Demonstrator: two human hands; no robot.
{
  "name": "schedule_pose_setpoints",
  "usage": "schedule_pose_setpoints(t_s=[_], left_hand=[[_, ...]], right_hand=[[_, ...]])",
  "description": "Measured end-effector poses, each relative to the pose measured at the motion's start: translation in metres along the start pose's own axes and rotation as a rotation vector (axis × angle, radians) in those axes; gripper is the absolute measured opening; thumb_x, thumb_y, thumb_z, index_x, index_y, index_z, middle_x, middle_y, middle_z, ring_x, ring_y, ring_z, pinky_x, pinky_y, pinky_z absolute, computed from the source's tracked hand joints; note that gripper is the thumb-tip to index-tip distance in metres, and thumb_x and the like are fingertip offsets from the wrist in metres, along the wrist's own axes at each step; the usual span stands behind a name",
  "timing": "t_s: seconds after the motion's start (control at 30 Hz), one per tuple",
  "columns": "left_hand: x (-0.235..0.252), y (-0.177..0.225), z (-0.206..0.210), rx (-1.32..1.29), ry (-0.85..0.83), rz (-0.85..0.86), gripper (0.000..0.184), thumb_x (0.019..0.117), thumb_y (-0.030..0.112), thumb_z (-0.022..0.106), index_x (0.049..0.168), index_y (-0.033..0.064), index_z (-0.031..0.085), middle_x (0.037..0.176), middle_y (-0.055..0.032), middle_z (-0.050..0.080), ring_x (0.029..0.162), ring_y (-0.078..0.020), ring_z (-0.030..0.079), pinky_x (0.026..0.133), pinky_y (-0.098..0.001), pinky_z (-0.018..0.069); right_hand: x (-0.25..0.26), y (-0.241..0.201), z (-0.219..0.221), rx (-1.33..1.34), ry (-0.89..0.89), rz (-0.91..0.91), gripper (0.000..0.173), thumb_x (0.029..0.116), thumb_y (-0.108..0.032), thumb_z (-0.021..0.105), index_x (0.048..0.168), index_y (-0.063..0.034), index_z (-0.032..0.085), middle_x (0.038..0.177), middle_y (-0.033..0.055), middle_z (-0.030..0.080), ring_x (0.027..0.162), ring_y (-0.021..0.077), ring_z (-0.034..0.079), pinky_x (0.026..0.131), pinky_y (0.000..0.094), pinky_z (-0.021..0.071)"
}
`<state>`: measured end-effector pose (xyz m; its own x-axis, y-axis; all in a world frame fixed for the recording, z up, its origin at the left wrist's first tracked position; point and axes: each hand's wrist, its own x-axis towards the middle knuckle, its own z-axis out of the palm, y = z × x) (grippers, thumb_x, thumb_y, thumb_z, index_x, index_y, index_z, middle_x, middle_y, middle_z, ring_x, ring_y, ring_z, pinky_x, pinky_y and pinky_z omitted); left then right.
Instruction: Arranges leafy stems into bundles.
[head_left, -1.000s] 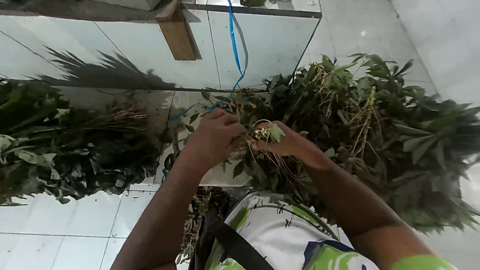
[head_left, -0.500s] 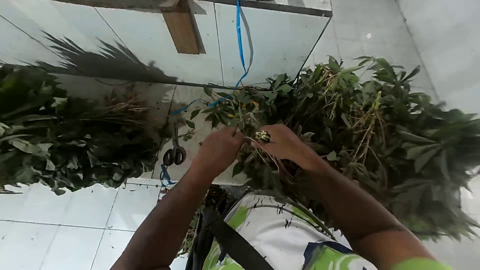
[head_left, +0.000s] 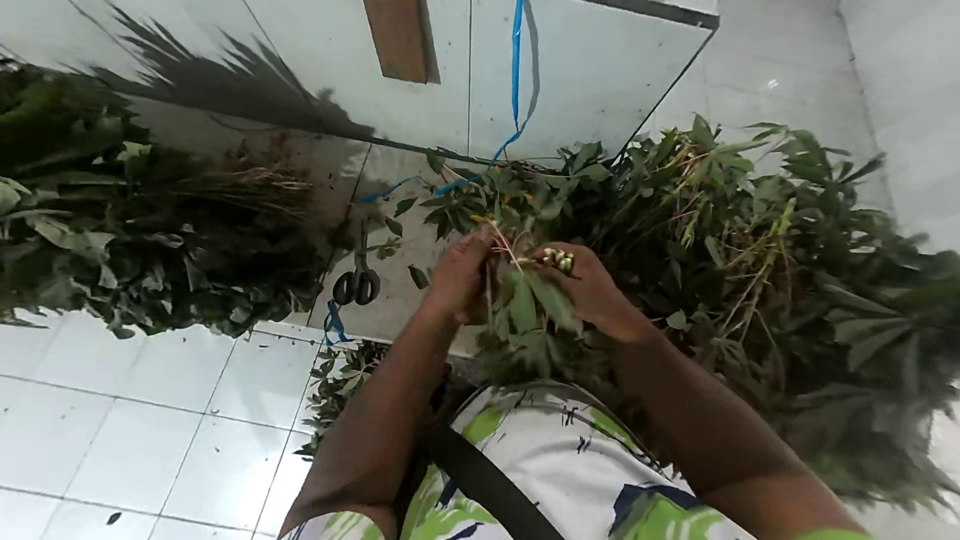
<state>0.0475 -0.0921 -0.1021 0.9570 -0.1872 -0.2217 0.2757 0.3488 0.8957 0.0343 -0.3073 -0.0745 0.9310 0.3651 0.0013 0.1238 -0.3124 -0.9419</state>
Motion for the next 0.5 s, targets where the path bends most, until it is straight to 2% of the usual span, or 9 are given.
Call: schedule_pose_setpoints(t_s=[0.07, 0.1, 0.17, 0.23, 0.3, 0.37, 0.4, 0.47, 0.5], left_hand=[[-0.014, 0.018, -0.029, 0.054, -0.008, 0.074, 0.03, 0.1107, 0.027, 0.04, 0.113, 0.0109, 0.065, 0.08, 0.002, 0.066, 0.06, -0.0069, 0.058, 0.053, -0.0248, 0.0527], [-0.027, 0.028, -0.046, 0.156, -0.002, 0.139, 0.032, 0.1103, 0.028, 0.041, 0.116, 0.0106, 0.068, 0.087, 0.0019, 0.068, 0.059, -0.0066, 0.057, 0.053, -0.0243, 0.0518], [-0.065, 0.047, -0.081, 0.391, 0.07, 0.222, 0.033, 0.11, 0.029, 0.045, 0.126, 0.0113, 0.068, 0.105, -0.0015, 0.072, 0.061, -0.0075, 0.059, 0.053, -0.0251, 0.0534], [-0.111, 0.059, -0.112, 0.69, 0.214, 0.194, 0.034, 0.1095, 0.036, 0.047, 0.127, 0.0132, 0.066, 0.094, -0.0018, 0.067, 0.06, -0.0113, 0.058, 0.052, -0.0304, 0.0545], [-0.158, 0.057, -0.139, 0.961, 0.357, 0.063, 0.039, 0.1088, 0.043, 0.046, 0.123, 0.0137, 0.068, 0.083, -0.0046, 0.064, 0.059, -0.0172, 0.059, 0.053, -0.0404, 0.055], [-0.197, 0.032, -0.169, 1.109, 0.376, -0.131, 0.042, 0.1078, 0.043, 0.046, 0.113, 0.0097, 0.071, 0.076, -0.0081, 0.063, 0.058, -0.0217, 0.059, 0.053, -0.0467, 0.0538], [-0.214, 0.015, -0.183, 1.16, 0.337, -0.271, 0.043, 0.1074, 0.04, 0.047, 0.111, 0.0057, 0.072, 0.078, -0.013, 0.065, 0.062, -0.0271, 0.062, 0.058, -0.0527, 0.0546], [-0.234, -0.02, -0.198, 1.274, 0.218, -0.657, 0.046, 0.1066, 0.04, 0.052, 0.11, -0.0028, 0.071, 0.095, -0.0271, 0.069, 0.087, -0.0444, 0.068, 0.082, -0.069, 0.0522], [-0.237, -0.035, -0.199, 1.337, 0.182, -0.824, 0.051, 0.103, 0.045, 0.058, 0.11, -0.0043, 0.071, 0.104, -0.0305, 0.069, 0.099, -0.0492, 0.067, 0.09, -0.072, 0.049]], right_hand=[[-0.002, 0.002, -0.013, 0.136, 0.026, 0.048, 0.022, 0.1016, -0.022, 0.061, 0.112, -0.0049, 0.07, 0.091, 0.0035, 0.072, 0.077, 0.0111, 0.068, 0.071, 0.0314, 0.0611], [-0.004, 0.004, -0.021, 0.186, 0.079, 0.072, 0.024, 0.1026, -0.024, 0.06, 0.114, -0.0054, 0.069, 0.094, 0.0035, 0.072, 0.081, 0.0125, 0.069, 0.075, 0.0323, 0.0614], [-0.007, 0.011, -0.04, 0.246, 0.195, 0.071, 0.026, 0.105, -0.031, 0.057, 0.119, -0.0109, 0.067, 0.098, 0.0011, 0.07, 0.081, 0.0115, 0.068, 0.072, 0.0292, 0.0608], [0.0, 0.016, -0.057, 0.325, 0.321, 0.018, 0.021, 0.1008, -0.03, 0.059, 0.112, -0.0134, 0.065, 0.093, -0.0033, 0.069, 0.082, 0.0088, 0.067, 0.072, 0.0278, 0.0594], [0.003, 0.013, -0.07, 0.375, 0.415, -0.02, 0.016, 0.1006, -0.026, 0.059, 0.11, -0.0132, 0.063, 0.09, -0.0036, 0.068, 0.081, 0.0094, 0.067, 0.074, 0.03, 0.0604], [0.006, 0.007, -0.077, 0.363, 0.513, -0.04, 0.015, 0.1004, -0.022, 0.061, 0.111, -0.012, 0.061, 0.089, -0.0022, 0.069, 0.08, 0.0118, 0.068, 0.076, 0.0344, 0.0618], [0.008, 0.004, -0.079, 0.336, 0.546, -0.047, 0.019, 0.0989, -0.022, 0.063, 0.114, -0.011, 0.06, 0.091, -0.0012, 0.069, 0.082, 0.0131, 0.069, 0.078, 0.0365, 0.0621], [0.012, 0.003, -0.082, 0.278, 0.555, -0.06, 0.039, 0.0939, -0.022, 0.069, 0.127, -0.0077, 0.054, 0.099, 0.0013, 0.068, 0.089, 0.0153, 0.069, 0.082, 0.0391, 0.0623], [0.015, 0.001, -0.08, 0.25, 0.538, -0.082, 0.045, 0.0928, -0.02, 0.07, 0.131, -0.0067, 0.051, 0.104, 0.0021, 0.067, 0.092, 0.0154, 0.069, 0.083, 0.0386, 0.0617]])
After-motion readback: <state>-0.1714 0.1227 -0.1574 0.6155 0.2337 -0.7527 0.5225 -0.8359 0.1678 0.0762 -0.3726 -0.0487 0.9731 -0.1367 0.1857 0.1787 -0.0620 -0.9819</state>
